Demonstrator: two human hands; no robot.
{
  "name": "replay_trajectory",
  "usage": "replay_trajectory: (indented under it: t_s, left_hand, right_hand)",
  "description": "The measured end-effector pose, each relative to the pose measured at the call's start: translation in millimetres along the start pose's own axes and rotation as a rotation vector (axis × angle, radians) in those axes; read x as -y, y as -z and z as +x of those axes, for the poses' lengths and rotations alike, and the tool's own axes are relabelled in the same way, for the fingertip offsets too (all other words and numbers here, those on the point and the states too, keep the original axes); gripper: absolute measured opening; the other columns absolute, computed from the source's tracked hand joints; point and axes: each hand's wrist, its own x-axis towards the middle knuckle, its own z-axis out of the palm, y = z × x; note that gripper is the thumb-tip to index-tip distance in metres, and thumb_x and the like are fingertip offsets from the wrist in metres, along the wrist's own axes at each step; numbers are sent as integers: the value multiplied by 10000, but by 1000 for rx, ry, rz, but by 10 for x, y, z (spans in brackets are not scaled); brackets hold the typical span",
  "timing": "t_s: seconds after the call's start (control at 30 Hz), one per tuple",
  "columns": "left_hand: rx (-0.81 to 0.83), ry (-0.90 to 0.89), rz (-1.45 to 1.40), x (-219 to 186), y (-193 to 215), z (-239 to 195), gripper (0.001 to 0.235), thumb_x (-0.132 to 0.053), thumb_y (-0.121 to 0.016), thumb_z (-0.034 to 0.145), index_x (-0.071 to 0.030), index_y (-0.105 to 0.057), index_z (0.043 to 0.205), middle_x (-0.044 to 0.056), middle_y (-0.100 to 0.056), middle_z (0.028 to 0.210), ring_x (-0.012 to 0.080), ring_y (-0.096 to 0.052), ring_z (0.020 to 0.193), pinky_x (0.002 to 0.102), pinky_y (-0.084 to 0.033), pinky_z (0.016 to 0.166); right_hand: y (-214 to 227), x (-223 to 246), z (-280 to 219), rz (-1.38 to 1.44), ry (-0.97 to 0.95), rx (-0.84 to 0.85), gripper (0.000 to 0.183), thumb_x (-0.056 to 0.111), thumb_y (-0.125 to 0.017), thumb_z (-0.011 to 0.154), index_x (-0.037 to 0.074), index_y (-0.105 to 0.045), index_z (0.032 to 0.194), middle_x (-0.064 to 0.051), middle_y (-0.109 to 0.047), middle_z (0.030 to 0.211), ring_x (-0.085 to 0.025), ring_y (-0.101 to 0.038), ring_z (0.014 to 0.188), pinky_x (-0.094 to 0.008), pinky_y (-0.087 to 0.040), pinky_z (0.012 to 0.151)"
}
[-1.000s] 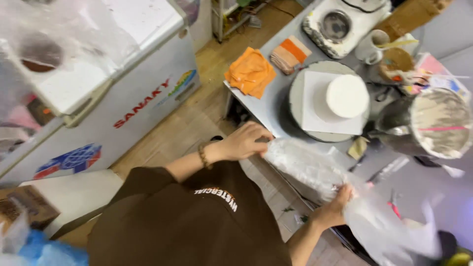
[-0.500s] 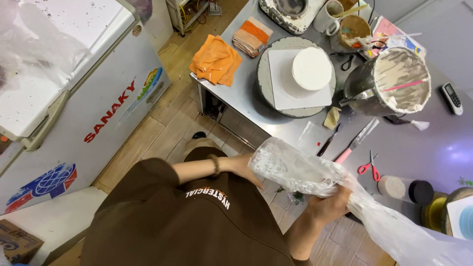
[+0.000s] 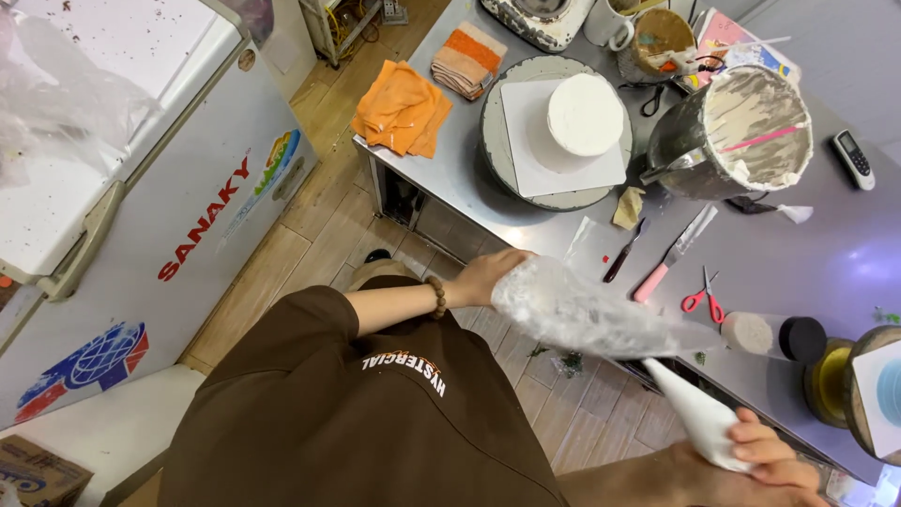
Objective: The recorder is preparing piping bags by filling them with icing or cream retrieved from a freezer and then cleaning the exterior of the bags with a towel.
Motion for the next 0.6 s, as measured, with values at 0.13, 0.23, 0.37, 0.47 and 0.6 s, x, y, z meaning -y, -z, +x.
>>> replay_trajectory:
  t_s: [0.13,0.23,0.37,0.47,0.6]
  left_hand:
    - [-62,20,189,22,-1,-33,895,-483,-890,686,-131,-487,1402,83,-597,1351,308,-668,1146,438,-574,901]
    - [-63,61,241,12,-1,-74,830,-471,-875,739,-124,-496,1390,77,-599,1354,317,-671,1140,433,-577,869]
    - [-80,5,263,-15,4,-119,771,-436,-860,751,-136,-519,1374,73,-602,1356,318,-685,1124,413,-594,830]
    - [-124,-53,286,-38,5,-139,791,-400,-865,729,-144,-520,1393,76,-605,1342,321,-686,1113,410,-596,818]
    - [-146,-71,294,-25,23,-154,785,-386,-870,727,-154,-522,1391,68,-607,1333,309,-690,1115,401,-601,818]
  right_hand:
    - [-635,50,-111,220,-22,324,633,620,-217,1085,96,-418,791,-153,-543,598,-302,-599,545,-494,-608,823]
    - [-807,-159,-152,331,-83,448,675,673,-184,1028,113,-431,745,-138,-543,563,-289,-624,529,-502,-612,841]
    - [-874,-700,-348,374,-137,433,711,668,-195,1078,112,-465,726,-68,-444,466,-226,-584,429,-440,-599,637]
    - [-1058,-667,-479,231,-232,484,684,706,-233,1071,146,-425,729,-33,-389,473,-176,-478,427,-365,-517,675]
    - [-1114,-727,-553,168,-230,528,636,683,-292,1077,156,-374,730,-7,-334,476,-155,-346,398,-330,-406,613]
